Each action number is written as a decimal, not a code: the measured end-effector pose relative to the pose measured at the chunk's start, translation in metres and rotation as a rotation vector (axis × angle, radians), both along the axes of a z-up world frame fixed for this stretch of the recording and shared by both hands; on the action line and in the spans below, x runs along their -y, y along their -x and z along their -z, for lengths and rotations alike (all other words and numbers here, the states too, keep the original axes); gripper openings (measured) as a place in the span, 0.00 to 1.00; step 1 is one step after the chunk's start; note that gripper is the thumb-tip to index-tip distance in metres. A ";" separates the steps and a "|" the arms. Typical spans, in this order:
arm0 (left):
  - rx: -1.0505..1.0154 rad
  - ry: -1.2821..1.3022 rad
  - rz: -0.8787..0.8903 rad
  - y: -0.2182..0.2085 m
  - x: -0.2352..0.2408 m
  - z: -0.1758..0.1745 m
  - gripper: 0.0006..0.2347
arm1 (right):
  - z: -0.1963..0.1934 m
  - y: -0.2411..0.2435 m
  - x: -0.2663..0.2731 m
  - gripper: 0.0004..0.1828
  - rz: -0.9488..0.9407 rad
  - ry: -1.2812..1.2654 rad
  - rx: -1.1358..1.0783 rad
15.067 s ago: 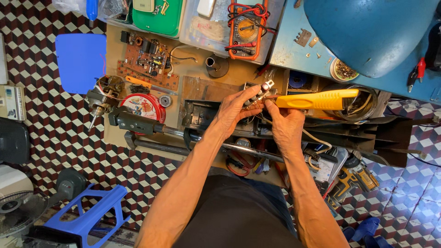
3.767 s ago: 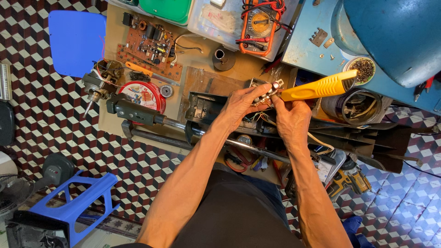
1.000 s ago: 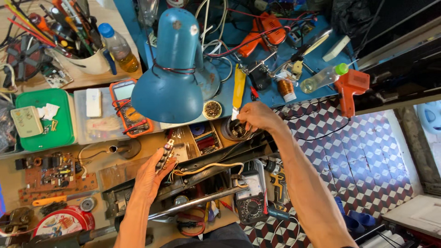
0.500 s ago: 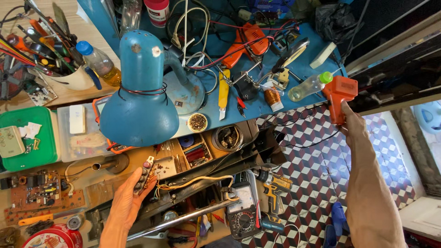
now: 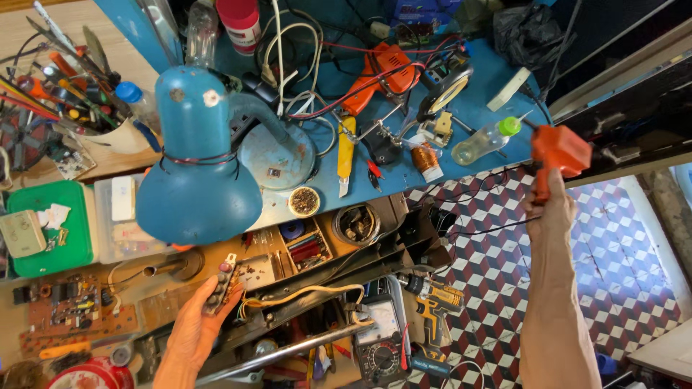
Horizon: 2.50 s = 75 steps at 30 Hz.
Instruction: The person uses a yellow utility knife to scrape a small electronic component held in a bench vise, then uses an orange heat gun to apply heat to the same component. The person continues to manipulate the component and wires by hand.
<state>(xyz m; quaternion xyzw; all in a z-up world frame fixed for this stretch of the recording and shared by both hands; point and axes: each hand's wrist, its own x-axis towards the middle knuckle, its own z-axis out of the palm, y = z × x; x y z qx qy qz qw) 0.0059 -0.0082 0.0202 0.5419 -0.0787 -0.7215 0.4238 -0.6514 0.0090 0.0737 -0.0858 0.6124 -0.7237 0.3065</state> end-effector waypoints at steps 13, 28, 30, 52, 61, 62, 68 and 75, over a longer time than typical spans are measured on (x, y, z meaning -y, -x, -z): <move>-0.099 0.125 0.182 -0.012 -0.003 -0.005 0.16 | -0.084 -0.231 -0.135 0.23 -0.213 0.137 -0.228; -0.064 0.174 0.200 -0.015 -0.008 -0.004 0.18 | -0.042 -0.381 -0.020 0.12 -0.546 -0.351 -0.436; -0.061 0.177 0.202 -0.015 -0.008 -0.009 0.19 | -0.037 -0.381 -0.017 0.12 -0.534 -0.479 -0.537; -0.079 0.101 0.203 -0.014 -0.002 -0.013 0.22 | -0.020 -0.383 -0.013 0.27 -0.479 -0.334 -0.495; -0.069 0.092 0.204 -0.014 -0.004 -0.013 0.23 | -0.013 -0.376 -0.014 0.24 -0.537 -0.399 -0.504; -0.065 0.085 0.202 -0.013 -0.003 -0.013 0.23 | -0.013 -0.377 -0.014 0.26 -0.519 -0.363 -0.495; -0.040 0.078 0.215 -0.013 -0.003 -0.013 0.24 | -0.015 -0.379 -0.015 0.22 -0.523 -0.415 -0.482; -0.065 0.086 0.203 -0.014 -0.003 -0.009 0.23 | -0.017 -0.383 -0.020 0.18 -0.544 -0.340 -0.463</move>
